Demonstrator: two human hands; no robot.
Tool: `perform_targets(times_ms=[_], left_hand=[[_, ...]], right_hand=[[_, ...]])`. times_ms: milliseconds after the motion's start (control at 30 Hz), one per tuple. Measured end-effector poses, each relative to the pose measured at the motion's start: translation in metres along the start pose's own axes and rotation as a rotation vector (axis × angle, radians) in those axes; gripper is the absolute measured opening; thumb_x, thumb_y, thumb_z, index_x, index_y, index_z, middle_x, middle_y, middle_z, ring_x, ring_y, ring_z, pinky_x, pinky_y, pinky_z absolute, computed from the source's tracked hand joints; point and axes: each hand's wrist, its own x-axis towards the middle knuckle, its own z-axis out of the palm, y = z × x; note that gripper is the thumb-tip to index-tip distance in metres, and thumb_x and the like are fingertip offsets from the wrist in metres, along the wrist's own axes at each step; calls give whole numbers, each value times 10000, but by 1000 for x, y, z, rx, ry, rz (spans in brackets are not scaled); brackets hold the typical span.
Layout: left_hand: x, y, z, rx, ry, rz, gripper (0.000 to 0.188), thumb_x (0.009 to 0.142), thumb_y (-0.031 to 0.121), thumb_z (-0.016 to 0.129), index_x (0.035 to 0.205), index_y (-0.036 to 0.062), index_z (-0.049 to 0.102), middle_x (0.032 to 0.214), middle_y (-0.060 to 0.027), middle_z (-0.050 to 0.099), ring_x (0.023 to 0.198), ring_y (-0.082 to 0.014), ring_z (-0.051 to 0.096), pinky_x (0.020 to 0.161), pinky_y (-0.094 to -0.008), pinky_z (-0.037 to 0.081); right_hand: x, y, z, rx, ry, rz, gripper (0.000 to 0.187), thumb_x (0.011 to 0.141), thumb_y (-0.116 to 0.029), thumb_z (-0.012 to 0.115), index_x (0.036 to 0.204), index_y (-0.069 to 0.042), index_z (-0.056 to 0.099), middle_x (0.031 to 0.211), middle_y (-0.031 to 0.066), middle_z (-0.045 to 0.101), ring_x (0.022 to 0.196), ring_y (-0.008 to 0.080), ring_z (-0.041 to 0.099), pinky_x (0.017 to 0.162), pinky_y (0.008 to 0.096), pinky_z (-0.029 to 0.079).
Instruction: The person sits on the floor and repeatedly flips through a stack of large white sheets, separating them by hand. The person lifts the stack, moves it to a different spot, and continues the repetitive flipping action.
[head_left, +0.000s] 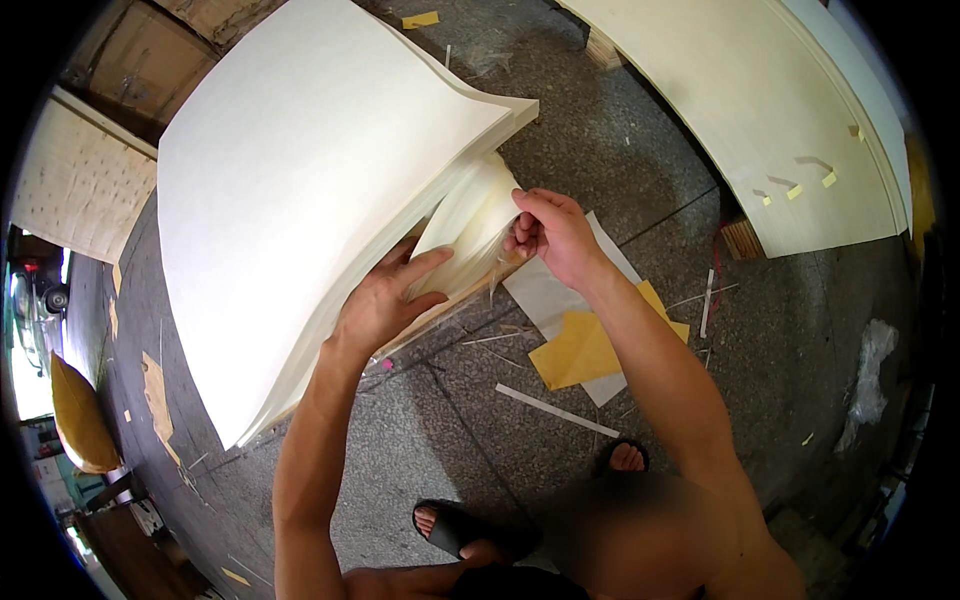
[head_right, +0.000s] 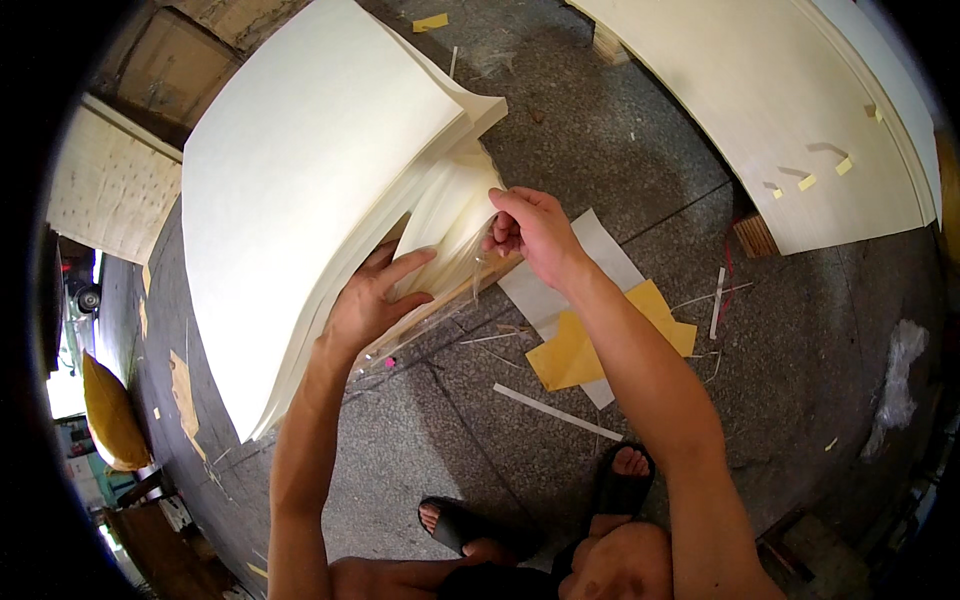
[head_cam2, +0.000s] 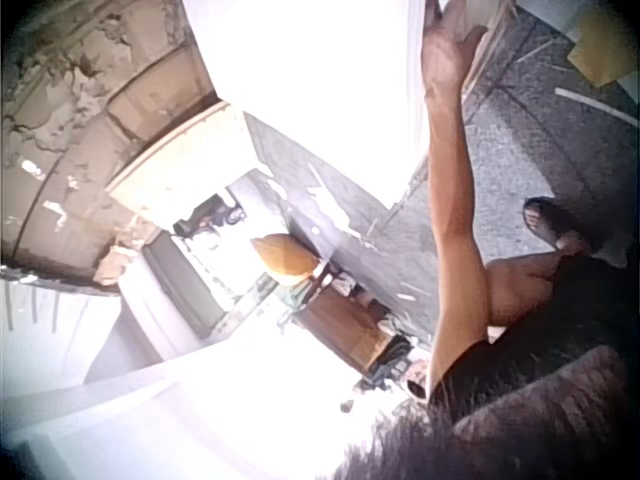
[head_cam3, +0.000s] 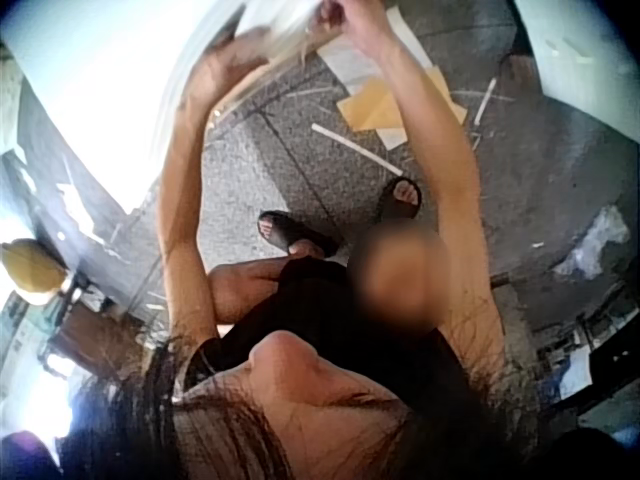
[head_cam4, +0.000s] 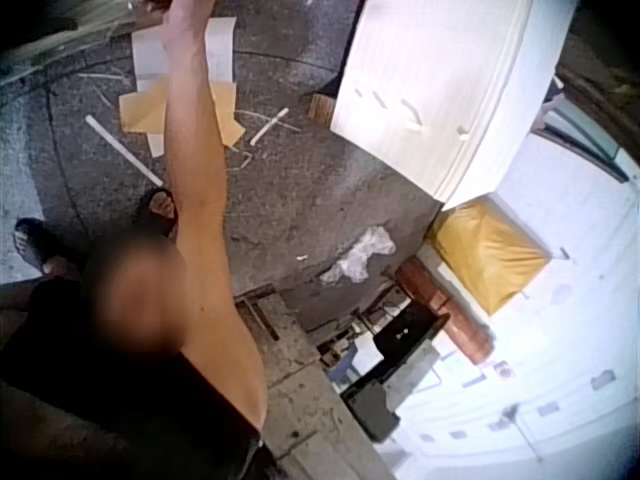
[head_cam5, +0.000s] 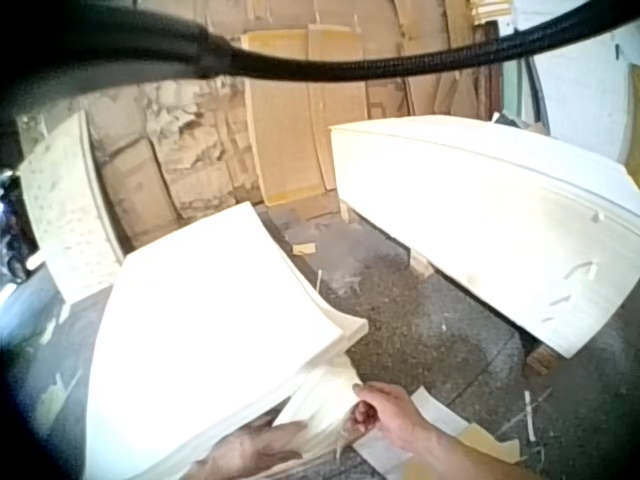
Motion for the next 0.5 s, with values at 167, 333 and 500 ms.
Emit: perform_targets(times_ms=[167, 333, 500], left_hand=[[2, 1, -2, 60, 12, 35, 541, 818, 62, 792, 1325, 185, 647, 1495, -227, 489, 1329, -393, 534, 1036, -423, 507], [1, -1, -2, 171, 61, 52, 461, 889, 16, 678, 1321, 172, 643, 1503, -234, 477, 1336, -403, 523, 1041, -423, 502], [4, 2, -4, 26, -37, 19, 482, 804, 88, 807, 1260, 158, 666, 1486, -219, 498, 1327, -389, 536, 1050, -427, 494]], right_hand=[[-2, 1, -6, 68, 10, 9, 374, 977, -337, 664, 714, -92, 559, 664, 31, 583, 640, 174, 660, 535, 290, 459], [-4, -4, 10, -521, 46, -105, 390, 983, -348, 650, 707, -88, 561, 659, 30, 591, 625, 158, 651, 512, 273, 439], [1, -8, 2, -150, -19, -69, 369, 989, -332, 634, 722, -84, 574, 666, 27, 595, 631, 156, 655, 526, 267, 443]])
